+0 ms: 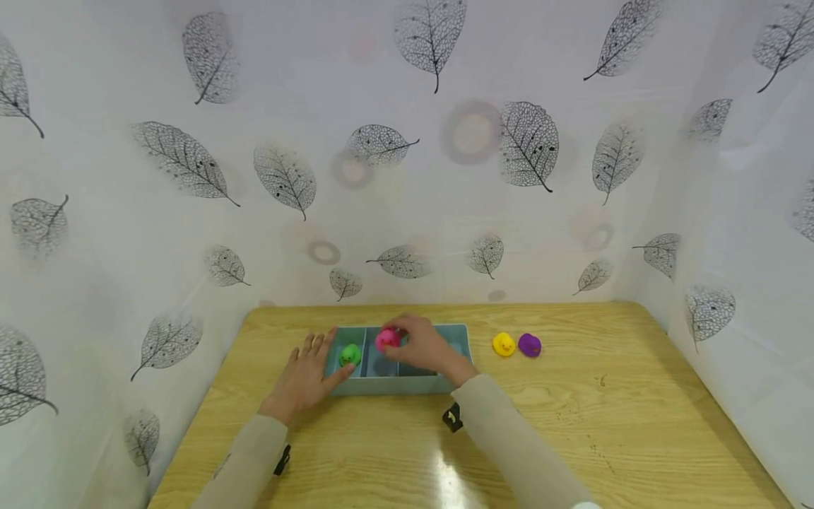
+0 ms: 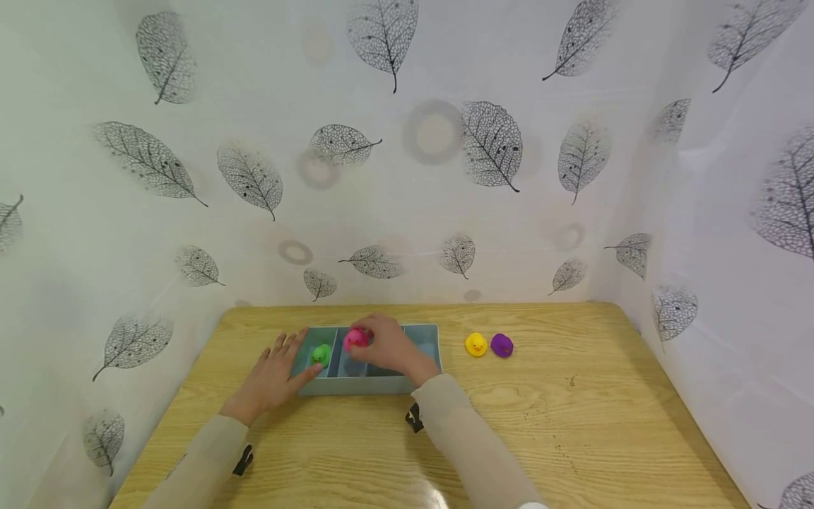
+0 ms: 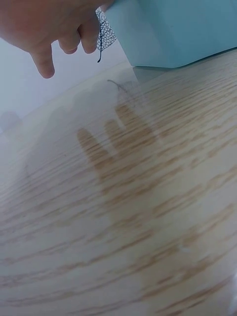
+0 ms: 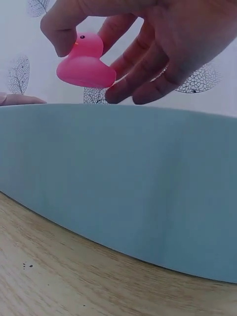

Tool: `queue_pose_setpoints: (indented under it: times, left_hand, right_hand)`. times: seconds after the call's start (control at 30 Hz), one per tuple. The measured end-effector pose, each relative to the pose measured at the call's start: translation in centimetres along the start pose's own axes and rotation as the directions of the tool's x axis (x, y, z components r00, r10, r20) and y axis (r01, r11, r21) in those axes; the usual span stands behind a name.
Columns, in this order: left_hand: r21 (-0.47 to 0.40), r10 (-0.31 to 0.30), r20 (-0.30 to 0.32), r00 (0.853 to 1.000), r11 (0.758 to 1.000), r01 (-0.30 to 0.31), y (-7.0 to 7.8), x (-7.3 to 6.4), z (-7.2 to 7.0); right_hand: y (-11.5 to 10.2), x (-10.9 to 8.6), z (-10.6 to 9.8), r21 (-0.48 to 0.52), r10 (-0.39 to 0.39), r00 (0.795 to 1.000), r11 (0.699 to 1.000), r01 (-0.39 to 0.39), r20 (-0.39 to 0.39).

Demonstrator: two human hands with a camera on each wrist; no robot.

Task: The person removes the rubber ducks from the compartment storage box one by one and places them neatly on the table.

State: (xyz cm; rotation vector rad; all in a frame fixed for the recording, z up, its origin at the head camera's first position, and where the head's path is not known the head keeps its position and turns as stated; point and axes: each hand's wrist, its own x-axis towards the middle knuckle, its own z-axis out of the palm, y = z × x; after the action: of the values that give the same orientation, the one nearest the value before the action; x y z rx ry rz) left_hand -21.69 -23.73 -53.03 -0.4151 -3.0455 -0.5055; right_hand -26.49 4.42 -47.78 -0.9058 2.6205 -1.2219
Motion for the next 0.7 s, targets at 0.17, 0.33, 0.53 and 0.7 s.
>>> queue_pose_setpoints:
  times: [0.17, 0.33, 0.53, 0.7]
  left_hand:
    - [0.002, -0.002, 0.0, 1.0, 1.0, 0.002, 0.0, 0.1, 0.0]
    - [-0.001, 0.001, -0.007, 1.0, 1.0, -0.001, 0.0, 0.0, 0.0]
    - [-0.009, 0.001, -0.005, 1.0, 1.0, -0.001, 0.0, 0.0, 0.1]
    - [-0.012, 0.003, -0.008, 1.0, 1.0, -0.004, 0.0, -0.1, 0.1]
  right_hand:
    - [-0.1, -0.4, -0.5, 0.025, 0.009, 1.0, 1.0, -0.009, 0.002]
    - [0.0, -0.9, -0.9, 0.038, 0.008, 1.0, 0.999, -0.008, -0.007]
    - [0.8, -1.3, -1.6, 0.069, 0.014, 0.998, 0.998, -0.01, -0.059]
    - [1.5, -1.5, -2.1, 0.072, -0.015, 0.994, 0.997, 0.023, -0.112]
